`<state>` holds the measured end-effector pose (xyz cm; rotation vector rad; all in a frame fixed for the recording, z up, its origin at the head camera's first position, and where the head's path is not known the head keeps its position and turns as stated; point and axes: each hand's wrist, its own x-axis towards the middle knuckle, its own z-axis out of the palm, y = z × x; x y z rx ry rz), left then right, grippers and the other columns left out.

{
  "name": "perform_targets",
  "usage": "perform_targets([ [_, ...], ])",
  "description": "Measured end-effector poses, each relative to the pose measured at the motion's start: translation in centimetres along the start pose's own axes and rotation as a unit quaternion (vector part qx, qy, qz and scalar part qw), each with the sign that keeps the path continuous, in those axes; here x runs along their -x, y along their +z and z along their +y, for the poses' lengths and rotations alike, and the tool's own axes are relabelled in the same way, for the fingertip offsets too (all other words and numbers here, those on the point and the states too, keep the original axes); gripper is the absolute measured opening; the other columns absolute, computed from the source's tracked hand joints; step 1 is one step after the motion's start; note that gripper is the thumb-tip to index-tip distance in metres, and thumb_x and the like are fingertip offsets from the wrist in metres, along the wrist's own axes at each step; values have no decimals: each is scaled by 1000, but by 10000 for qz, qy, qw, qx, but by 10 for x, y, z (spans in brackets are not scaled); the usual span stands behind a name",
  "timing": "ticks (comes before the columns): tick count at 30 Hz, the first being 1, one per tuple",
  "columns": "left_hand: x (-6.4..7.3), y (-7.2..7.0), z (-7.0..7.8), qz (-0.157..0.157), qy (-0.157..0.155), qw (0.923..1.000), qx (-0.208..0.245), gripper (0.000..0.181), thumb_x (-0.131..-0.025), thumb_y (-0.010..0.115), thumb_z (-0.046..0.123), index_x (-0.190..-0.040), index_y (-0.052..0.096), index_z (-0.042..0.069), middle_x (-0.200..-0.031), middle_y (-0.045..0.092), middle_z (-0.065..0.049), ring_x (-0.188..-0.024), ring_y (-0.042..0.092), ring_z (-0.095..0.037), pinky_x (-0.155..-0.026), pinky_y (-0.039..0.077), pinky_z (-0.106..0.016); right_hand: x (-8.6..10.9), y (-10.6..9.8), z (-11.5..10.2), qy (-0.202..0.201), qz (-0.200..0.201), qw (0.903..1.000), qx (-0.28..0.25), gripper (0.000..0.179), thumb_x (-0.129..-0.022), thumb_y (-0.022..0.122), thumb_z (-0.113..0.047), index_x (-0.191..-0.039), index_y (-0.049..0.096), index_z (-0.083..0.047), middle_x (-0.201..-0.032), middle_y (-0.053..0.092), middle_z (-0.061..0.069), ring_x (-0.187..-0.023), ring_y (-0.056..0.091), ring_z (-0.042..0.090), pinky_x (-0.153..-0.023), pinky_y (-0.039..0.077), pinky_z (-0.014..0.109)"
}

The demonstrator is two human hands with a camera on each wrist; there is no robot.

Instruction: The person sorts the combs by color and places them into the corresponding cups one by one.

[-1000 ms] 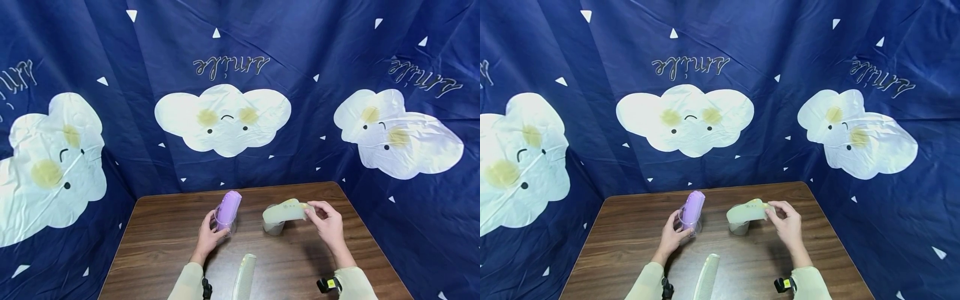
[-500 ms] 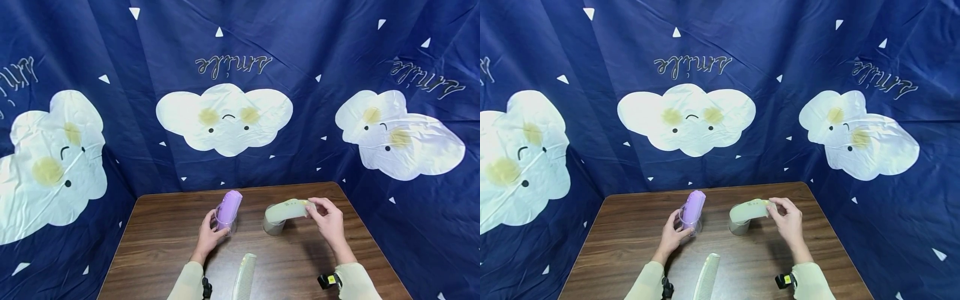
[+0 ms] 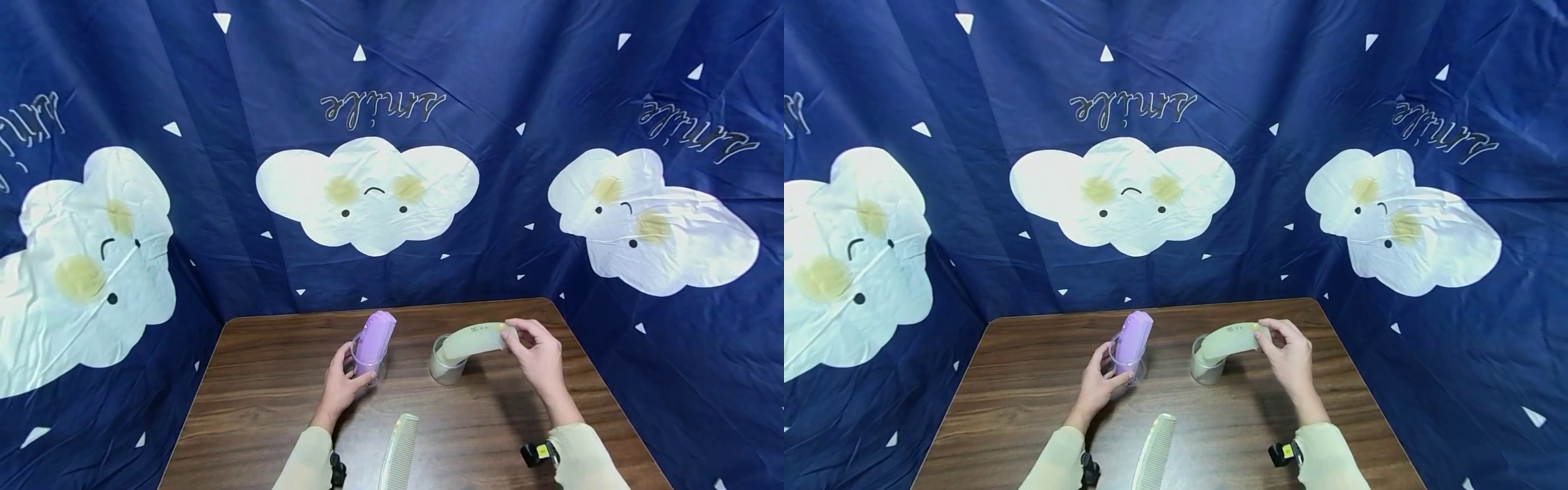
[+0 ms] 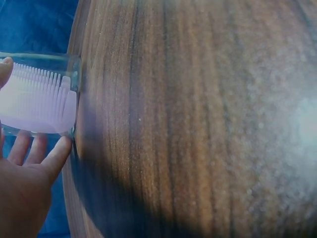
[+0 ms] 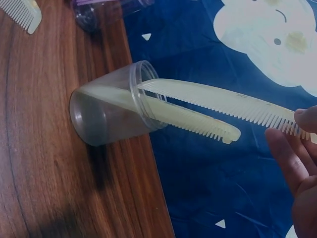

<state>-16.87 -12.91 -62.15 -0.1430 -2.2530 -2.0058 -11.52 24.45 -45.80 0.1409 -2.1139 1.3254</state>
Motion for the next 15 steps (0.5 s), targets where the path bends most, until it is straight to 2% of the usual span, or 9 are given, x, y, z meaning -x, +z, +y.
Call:
perform_targets([
  [3, 5, -1, 17, -27, 18, 10000, 27, 83, -76, 86, -5, -146, 43, -6, -145, 47, -34, -133, 48, -52, -107, 47, -66, -1, 2, 1, -53, -148, 9997, 162, 22, -81, 79, 12, -103, 74, 7, -90, 69, 21, -74, 70, 8, -63, 59, 11],
  [8, 5, -3, 20, -77, 5, 10000, -37, 83, -76, 87, -4, -147, 43, -7, -145, 48, -34, -133, 48, -51, -107, 47, -66, -3, 5, 2, -124, -224, 9994, 240, 23, -81, 79, 12, -103, 75, 8, -92, 70, 22, -77, 71, 11, -65, 60, 12],
  [11, 3, -1, 14, -86, -36, 9999, -58, 85, -76, 86, -4, -148, 41, -7, -147, 46, -34, -135, 47, -52, -108, 46, -67, -4, 8, 4, -125, -216, 9993, 279, 23, -81, 79, 12, -103, 75, 7, -91, 71, 21, -77, 71, 11, -67, 58, 10],
  [15, -2, 1, -4, 28, -65, 9999, -90, 88, -75, 87, -5, -150, 40, -5, -148, 44, -34, -135, 45, -52, -108, 45, -68, -4, 13, 18, -107, -215, 9993, 303, 24, -81, 80, 11, -103, 76, 5, -92, 72, 19, -78, 71, 11, -68, 58, 9],
])
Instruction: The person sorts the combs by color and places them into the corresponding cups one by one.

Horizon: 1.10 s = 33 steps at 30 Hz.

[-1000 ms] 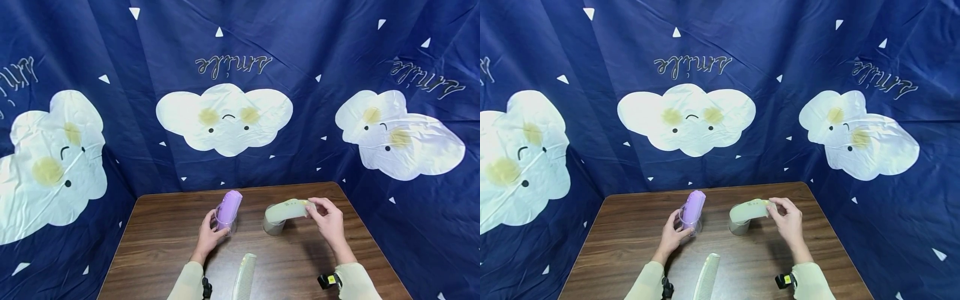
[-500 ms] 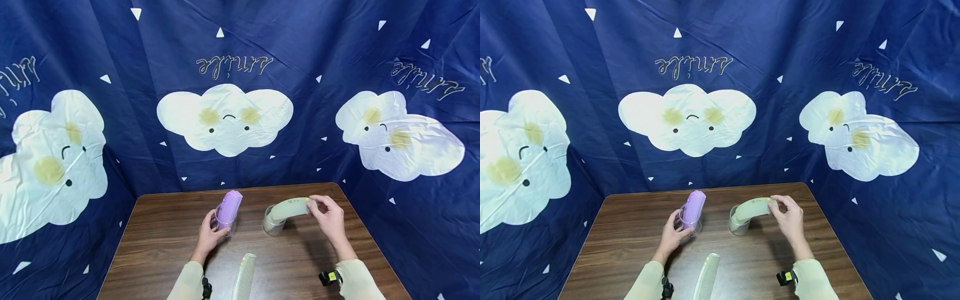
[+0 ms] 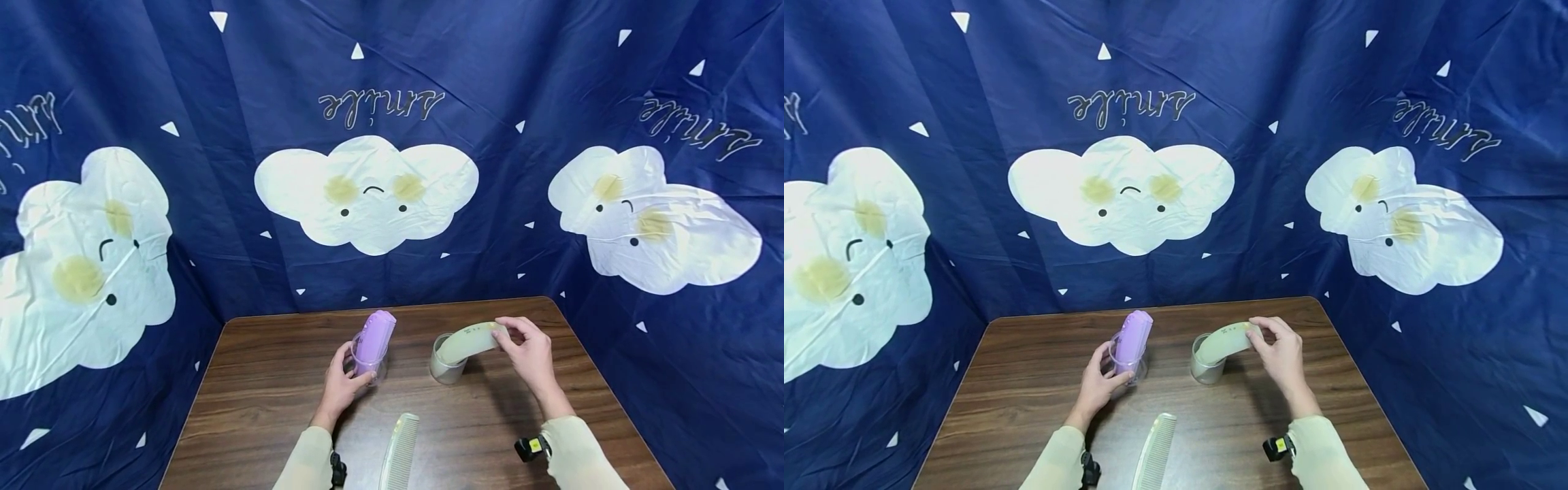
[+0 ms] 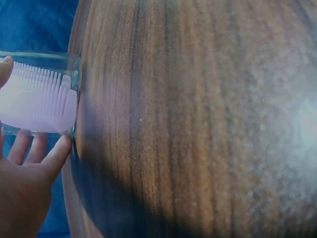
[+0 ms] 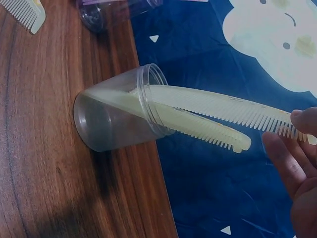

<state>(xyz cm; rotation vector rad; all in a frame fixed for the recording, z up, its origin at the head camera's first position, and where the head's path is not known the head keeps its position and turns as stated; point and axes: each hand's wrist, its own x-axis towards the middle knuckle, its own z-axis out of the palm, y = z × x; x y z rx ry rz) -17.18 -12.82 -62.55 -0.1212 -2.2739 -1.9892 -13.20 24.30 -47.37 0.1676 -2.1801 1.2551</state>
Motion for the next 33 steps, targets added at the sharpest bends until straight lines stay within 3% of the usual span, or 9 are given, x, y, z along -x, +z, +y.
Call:
perform_targets([
  [5, -4, 0, -14, 77, 58, 9999, -116, 87, -75, 89, -1, -148, 43, 1, -147, 48, -28, -133, 50, -47, -106, 50, -63, 0, 8, 22, 151, 8, 9998, -117, 24, -82, 81, 7, -105, 78, -1, -93, 73, 14, -80, 69, 4, -67, 58, 10],
  [14, -3, -1, -14, 41, 67, 9998, -156, 86, -73, 91, 5, -147, 45, 3, -146, 50, -26, -133, 51, -45, -105, 52, -60, 1, 15, 26, -98, -177, 9998, 36, 24, -82, 83, 2, -105, 79, -4, -95, 73, 9, -81, 66, -5, -68, 56, 6],
  [20, -3, -1, -13, 3, -98, 9999, -98, 87, -74, 91, 5, -147, 46, 7, -148, 49, -23, -136, 49, -42, -108, 51, -58, 1, 20, 27, -95, -259, 9996, 88, 25, -81, 84, 2, -105, 79, -4, -94, 73, 8, -79, 66, -5, -67, 56, 7],
  [26, -2, -2, -14, 36, -17, 10000, -81, 85, -73, 91, 4, -146, 46, 5, -147, 50, -25, -135, 50, -44, -106, 52, -58, 2, 25, 31, -13, -413, 9988, 275, 25, -82, 84, -2, -106, 78, -4, -95, 74, 9, -79, 66, -5, -65, 56, 7],
  [33, -4, 0, -15, 61, 17, 10000, -31, 86, -74, 90, 0, -147, 45, 3, -147, 49, -26, -135, 49, -45, -107, 51, -60, 1, 29, 33, 127, -562, 9983, 126, 24, -84, 83, -3, -108, 78, -4, -96, 73, 9, -79, 70, 10, -60, 60, 14],
])
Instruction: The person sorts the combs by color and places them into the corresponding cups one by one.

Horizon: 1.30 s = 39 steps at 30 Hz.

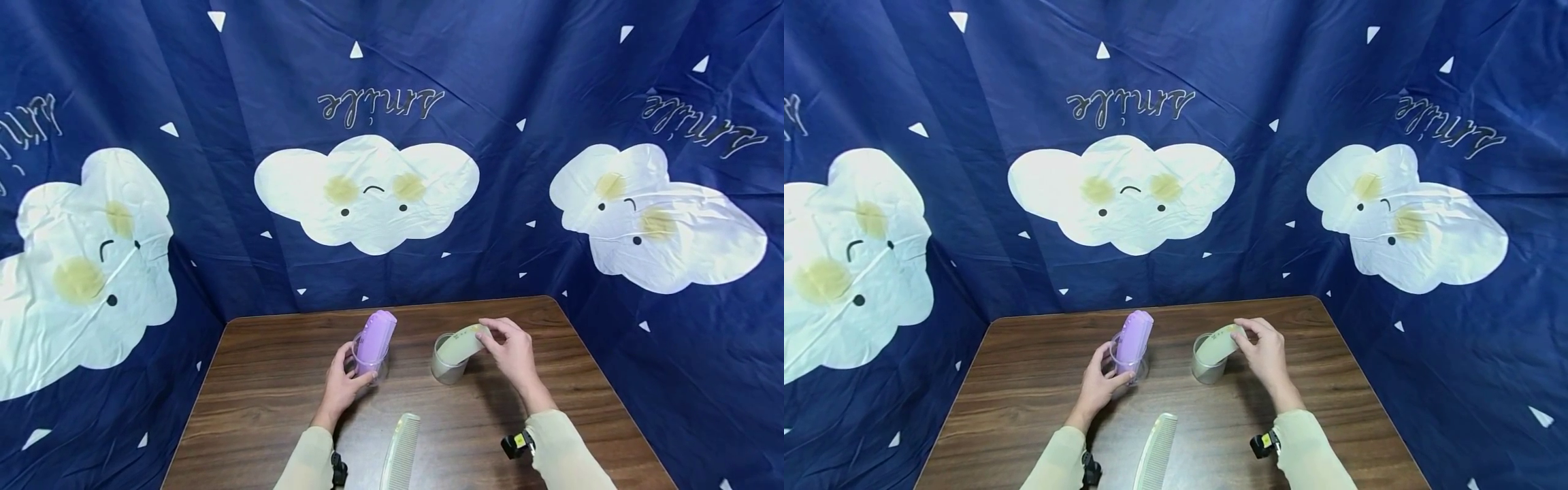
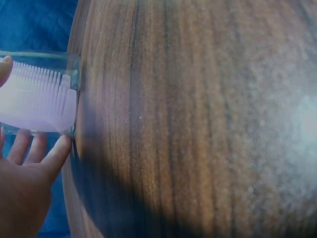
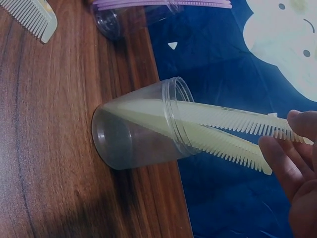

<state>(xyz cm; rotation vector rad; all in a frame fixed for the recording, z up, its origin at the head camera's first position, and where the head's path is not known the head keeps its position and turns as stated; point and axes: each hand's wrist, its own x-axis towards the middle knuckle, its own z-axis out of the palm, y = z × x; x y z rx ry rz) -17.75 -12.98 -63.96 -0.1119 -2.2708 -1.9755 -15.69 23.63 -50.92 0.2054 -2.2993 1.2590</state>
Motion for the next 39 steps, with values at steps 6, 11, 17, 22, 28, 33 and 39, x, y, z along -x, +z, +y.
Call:
perform_targets([
  [6, 5, 0, 18, -64, -16, 10000, 38, 87, -75, 86, -5, -148, 40, -5, -146, 46, -33, -134, 46, -51, -109, 46, -66, -1, 3, 1, -147, 62, 9995, 283, 26, -81, 85, -2, -107, 79, -2, -96, 74, 9, -80, 70, 12, -70, 56, 8],
  [11, 11, -4, 37, -153, -14, 9998, 116, 85, -76, 86, -4, -147, 41, -7, -145, 47, -33, -134, 47, -51, -109, 46, -65, -2, 4, 0, -189, -26, 9993, 319, 29, -81, 85, -2, -109, 78, -3, -97, 75, 10, -82, 73, 22, -71, 57, 9],
  [17, 11, -4, 37, -157, -22, 9997, 176, 85, -76, 87, -3, -148, 40, -7, -145, 47, -34, -134, 46, -51, -110, 45, -65, -3, 2, 0, -226, -138, 9986, 468, 33, -79, 86, -1, -111, 77, -1, -98, 75, 10, -81, 73, 23, -70, 55, 7],
  [22, 12, -4, 38, -144, -18, 9997, 191, 85, -76, 86, -4, -147, 40, -7, -146, 47, -34, -134, 47, -52, -110, 45, -66, -5, 0, 3, -484, -184, 9952, 826, 31, -79, 84, 2, -109, 78, -4, -89, 71, 5, -73, 65, 14, -63, 55, 15],
  [28, 13, -5, 40, -153, -7, 9998, 143, 84, -77, 86, -4, -147, 41, -7, -146, 47, -34, -134, 47, -51, -110, 45, -65, -6, -2, 6, -588, -145, 9930, 1015, 29, -77, 85, 0, -105, 79, -6, -84, 64, 3, -68, 58, 12, -59, 50, 16],
  [33, 12, -4, 37, -156, -44, 9998, 96, 83, -77, 86, -4, -147, 42, -6, -145, 48, -33, -134, 47, -51, -109, 46, -65, -6, -4, 6, -409, -220, 9938, 1005, 28, -79, 84, -2, -106, 79, -7, -96, 69, 6, -77, 63, 16, -66, 55, 14],
  [39, 4, -1, 10, -31, -43, 10000, -11, 86, -76, 86, -4, -149, 40, -2, -147, 47, -32, -135, 47, -50, -109, 47, -65, -6, -7, 6, -321, -125, 9945, 994, 28, -81, 83, -2, -108, 78, -6, -103, 70, 7, -84, 66, 18, -69, 63, 26],
])
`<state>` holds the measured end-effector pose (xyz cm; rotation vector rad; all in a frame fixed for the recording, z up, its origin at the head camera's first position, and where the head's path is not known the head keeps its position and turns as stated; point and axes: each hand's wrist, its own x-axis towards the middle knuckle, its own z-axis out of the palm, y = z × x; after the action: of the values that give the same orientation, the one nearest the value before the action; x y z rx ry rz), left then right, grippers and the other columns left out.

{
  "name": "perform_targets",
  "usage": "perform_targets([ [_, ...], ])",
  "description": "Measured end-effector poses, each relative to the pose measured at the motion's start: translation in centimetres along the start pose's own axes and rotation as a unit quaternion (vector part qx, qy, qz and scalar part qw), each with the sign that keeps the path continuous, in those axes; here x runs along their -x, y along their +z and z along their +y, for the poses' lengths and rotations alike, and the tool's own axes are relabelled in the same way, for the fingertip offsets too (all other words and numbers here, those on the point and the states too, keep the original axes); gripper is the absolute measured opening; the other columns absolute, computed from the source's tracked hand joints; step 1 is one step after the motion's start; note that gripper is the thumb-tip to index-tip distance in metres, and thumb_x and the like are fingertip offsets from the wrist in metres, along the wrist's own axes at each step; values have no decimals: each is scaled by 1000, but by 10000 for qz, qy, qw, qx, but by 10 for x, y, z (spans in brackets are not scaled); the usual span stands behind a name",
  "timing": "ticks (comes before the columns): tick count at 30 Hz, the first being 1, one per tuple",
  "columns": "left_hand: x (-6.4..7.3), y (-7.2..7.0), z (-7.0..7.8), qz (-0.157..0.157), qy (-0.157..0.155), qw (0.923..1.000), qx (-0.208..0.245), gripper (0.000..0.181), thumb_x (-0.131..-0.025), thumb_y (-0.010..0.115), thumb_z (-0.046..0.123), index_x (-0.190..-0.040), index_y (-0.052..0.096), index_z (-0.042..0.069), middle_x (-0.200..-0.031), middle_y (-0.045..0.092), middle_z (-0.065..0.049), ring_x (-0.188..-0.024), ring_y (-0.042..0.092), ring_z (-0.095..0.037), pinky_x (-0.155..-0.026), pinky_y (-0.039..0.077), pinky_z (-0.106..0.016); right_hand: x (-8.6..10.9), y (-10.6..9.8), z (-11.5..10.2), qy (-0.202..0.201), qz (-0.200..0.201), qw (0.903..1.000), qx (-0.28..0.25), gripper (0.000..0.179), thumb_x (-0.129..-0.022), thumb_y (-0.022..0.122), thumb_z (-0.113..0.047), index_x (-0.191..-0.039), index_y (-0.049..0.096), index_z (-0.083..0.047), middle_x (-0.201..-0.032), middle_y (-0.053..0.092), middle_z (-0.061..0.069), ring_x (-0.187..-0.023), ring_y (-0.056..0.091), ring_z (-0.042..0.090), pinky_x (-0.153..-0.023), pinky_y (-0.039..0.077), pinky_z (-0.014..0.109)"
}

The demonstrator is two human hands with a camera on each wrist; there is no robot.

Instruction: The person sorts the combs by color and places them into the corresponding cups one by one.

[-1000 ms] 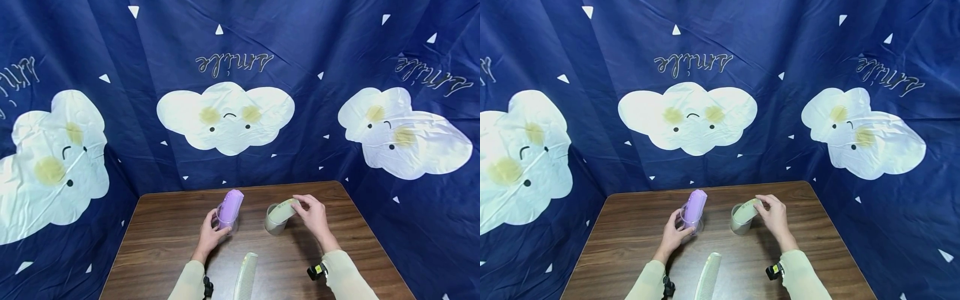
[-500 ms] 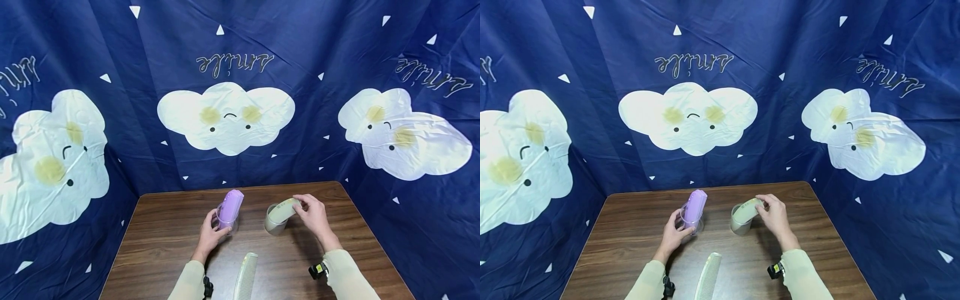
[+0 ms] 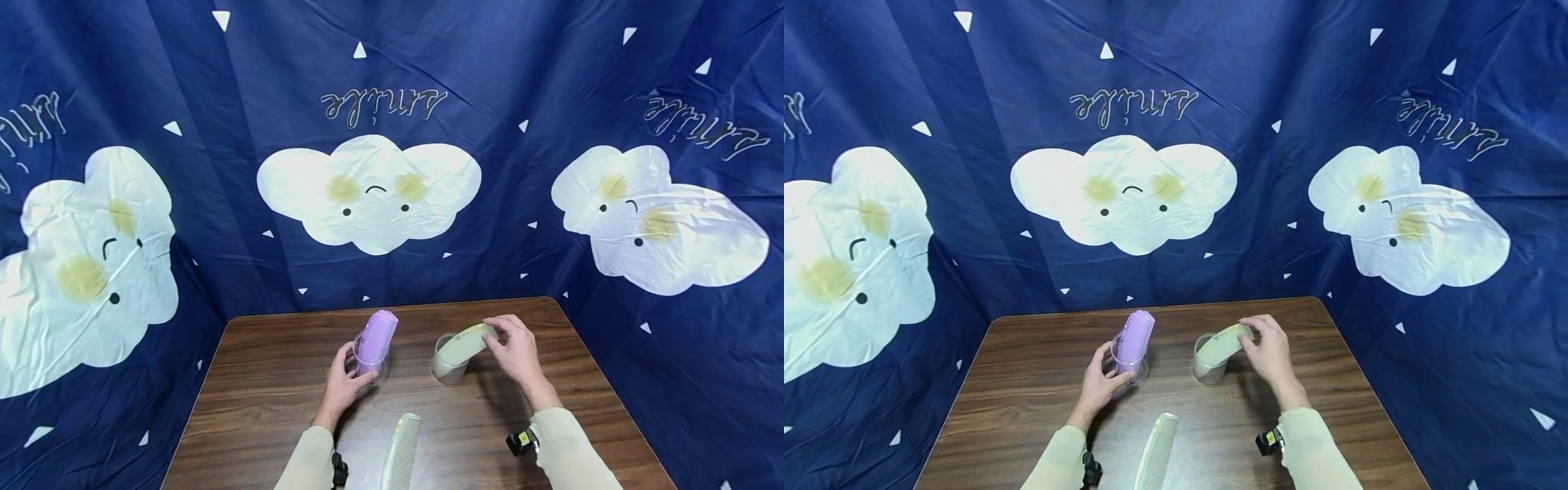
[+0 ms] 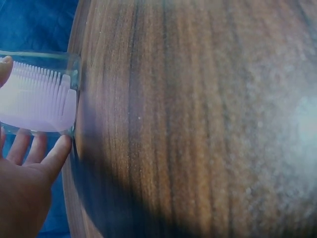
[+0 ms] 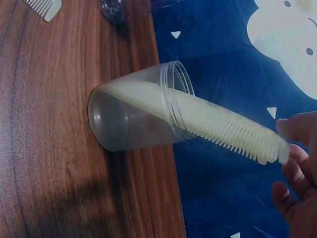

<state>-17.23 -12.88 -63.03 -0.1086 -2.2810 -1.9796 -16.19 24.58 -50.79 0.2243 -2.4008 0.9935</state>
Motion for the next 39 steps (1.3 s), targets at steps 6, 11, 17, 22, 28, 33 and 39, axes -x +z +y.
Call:
perform_targets([
  [6, -3, 0, -12, 62, 113, 9999, -20, 84, -75, 89, 1, -146, 45, 2, -144, 51, -26, -132, 51, -45, -106, 52, -59, 1, -4, -1, 100, 13, 9999, -53, 26, -81, 83, -2, -107, 78, -8, -103, 70, 7, -85, 66, 18, -69, 65, 33],
  [11, -2, 0, -13, 38, 177, 9998, -57, 84, -74, 91, 4, -144, 46, 3, -143, 53, -25, -130, 52, -44, -105, 53, -58, 2, -6, -3, 134, -85, 9999, -31, 28, -82, 82, -3, -109, 77, -8, -104, 71, 6, -87, 67, 19, -69, 63, 29],
  [17, -2, -1, -14, 24, 74, 10000, -21, 84, -74, 91, 4, -145, 46, 4, -144, 52, -24, -132, 51, -43, -106, 52, -58, 4, -8, -6, 105, -69, 9998, -155, 30, -82, 83, -3, -112, 77, -6, -105, 72, 8, -88, 69, 22, -69, 64, 33],
  [22, -3, 0, -13, 44, 76, 10000, -48, 85, -74, 90, 2, -146, 45, 3, -145, 51, -25, -132, 51, -44, -106, 52, -59, 6, -9, -10, 66, -72, 9999, -131, 30, -82, 83, -6, -111, 78, -9, -101, 74, 6, -82, 67, 18, -65, 61, 28],
  [28, -3, 0, -13, 59, 70, 9999, -43, 86, -74, 91, 3, -146, 45, 3, -145, 51, -25, -133, 51, -45, -106, 52, -58, 9, -10, -12, -5, -156, 9999, -11, 27, -83, 84, -9, -109, 80, -12, -96, 76, 2, -74, 63, 6, -62, 57, 26],
  [33, -4, 0, -13, 44, 5, 10000, 0, 86, -74, 91, 2, -146, 45, 4, -146, 51, -25, -134, 50, -44, -107, 51, -58, 11, -8, -15, -310, -325, 9989, -120, 26, -82, 84, -7, -108, 80, -10, -95, 75, 0, -71, 60, 5, -58, 54, 26],
  [39, -1, 0, -2, -17, -85, 9999, 54, 85, -76, 88, -2, -148, 42, 1, -148, 47, -29, -136, 47, -48, -110, 47, -62, 16, -5, -18, -565, -448, 9972, -195, 26, -80, 84, -5, -105, 80, -9, -86, 71, -4, -68, 58, 6, -57, 51, 23],
])
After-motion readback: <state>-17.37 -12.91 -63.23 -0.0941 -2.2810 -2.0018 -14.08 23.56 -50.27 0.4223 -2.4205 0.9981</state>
